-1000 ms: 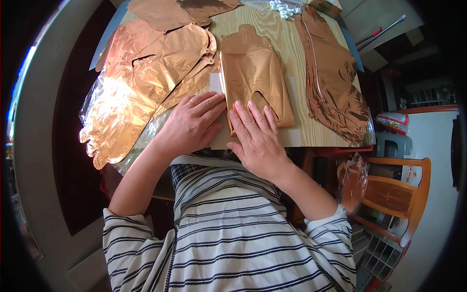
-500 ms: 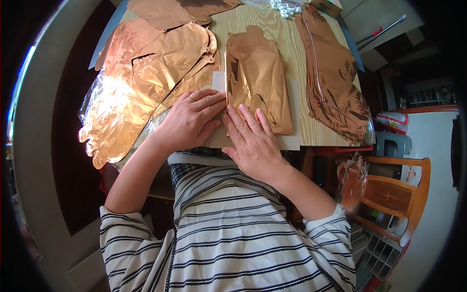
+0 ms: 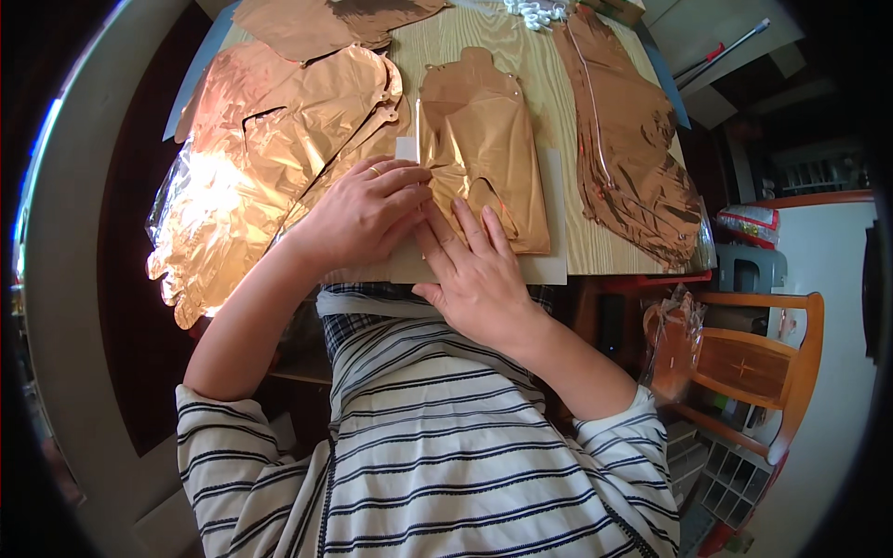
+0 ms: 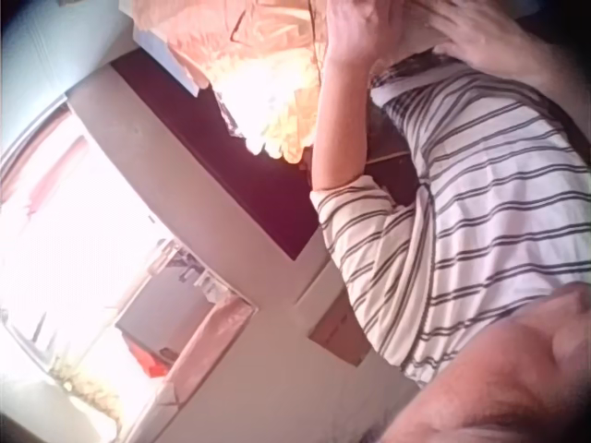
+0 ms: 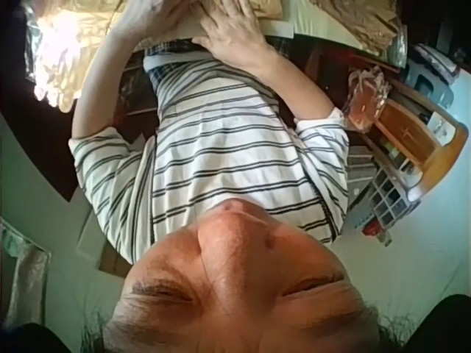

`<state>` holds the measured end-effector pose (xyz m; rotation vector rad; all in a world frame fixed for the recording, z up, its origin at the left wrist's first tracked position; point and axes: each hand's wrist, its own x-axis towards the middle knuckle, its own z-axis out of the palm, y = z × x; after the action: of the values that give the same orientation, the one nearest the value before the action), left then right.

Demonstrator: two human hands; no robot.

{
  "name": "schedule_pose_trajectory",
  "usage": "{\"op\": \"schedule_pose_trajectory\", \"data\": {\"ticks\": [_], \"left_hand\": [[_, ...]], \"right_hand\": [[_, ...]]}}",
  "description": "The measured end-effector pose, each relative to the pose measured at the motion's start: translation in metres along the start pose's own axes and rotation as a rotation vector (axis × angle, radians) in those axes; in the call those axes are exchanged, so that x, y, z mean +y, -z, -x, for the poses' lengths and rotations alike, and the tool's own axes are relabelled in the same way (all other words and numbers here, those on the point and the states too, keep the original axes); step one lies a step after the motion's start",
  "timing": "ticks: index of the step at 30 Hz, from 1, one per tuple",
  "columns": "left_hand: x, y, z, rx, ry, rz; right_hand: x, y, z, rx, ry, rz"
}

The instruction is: Folding metallic foil balloons and inserting them into cardboard packaging sleeves.

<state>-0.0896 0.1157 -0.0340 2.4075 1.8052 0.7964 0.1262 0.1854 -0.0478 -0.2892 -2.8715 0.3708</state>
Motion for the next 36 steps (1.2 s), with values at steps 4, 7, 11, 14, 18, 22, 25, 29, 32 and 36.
{"op": "schedule_pose_trajectory", "data": {"ticks": [4,7,11,14,18,22,25,29,32,36], "left_hand": [[-0.001,-0.001,0.003,-0.030,0.034,0.002],[0.005,0.001,0.003,-0.051,0.076,0.013],[0.010,-0.001,0.006,-0.054,0.103,-0.021],[0.012,-0.003,0.008,-0.052,0.098,-0.033],[0.013,-0.004,0.009,-0.049,0.118,-0.026],[0.011,-0.006,0.009,-0.051,0.126,-0.016],[0.011,-0.003,0.006,-0.069,0.129,-0.007],[0.015,0.000,0.005,-0.090,0.153,-0.005],[0.017,0.000,0.005,-0.102,0.171,-0.007],[0.019,0.000,0.003,-0.094,0.169,-0.015]], "right_hand": [[-0.001,-0.004,0.004,0.023,-0.017,-0.021],[-0.006,-0.006,0.012,0.027,-0.026,0.008],[-0.012,-0.008,0.021,0.033,-0.045,0.041],[-0.014,-0.005,0.026,0.047,-0.108,0.046],[-0.018,-0.005,0.029,0.044,-0.159,0.033],[-0.021,-0.007,0.023,0.057,-0.118,0.036],[-0.019,-0.010,0.026,0.049,-0.146,0.040],[-0.009,-0.002,0.041,0.046,-0.222,0.094],[0.001,0.004,0.056,0.035,-0.305,0.154],[0.006,0.013,0.065,0.025,-0.395,0.208]]}}
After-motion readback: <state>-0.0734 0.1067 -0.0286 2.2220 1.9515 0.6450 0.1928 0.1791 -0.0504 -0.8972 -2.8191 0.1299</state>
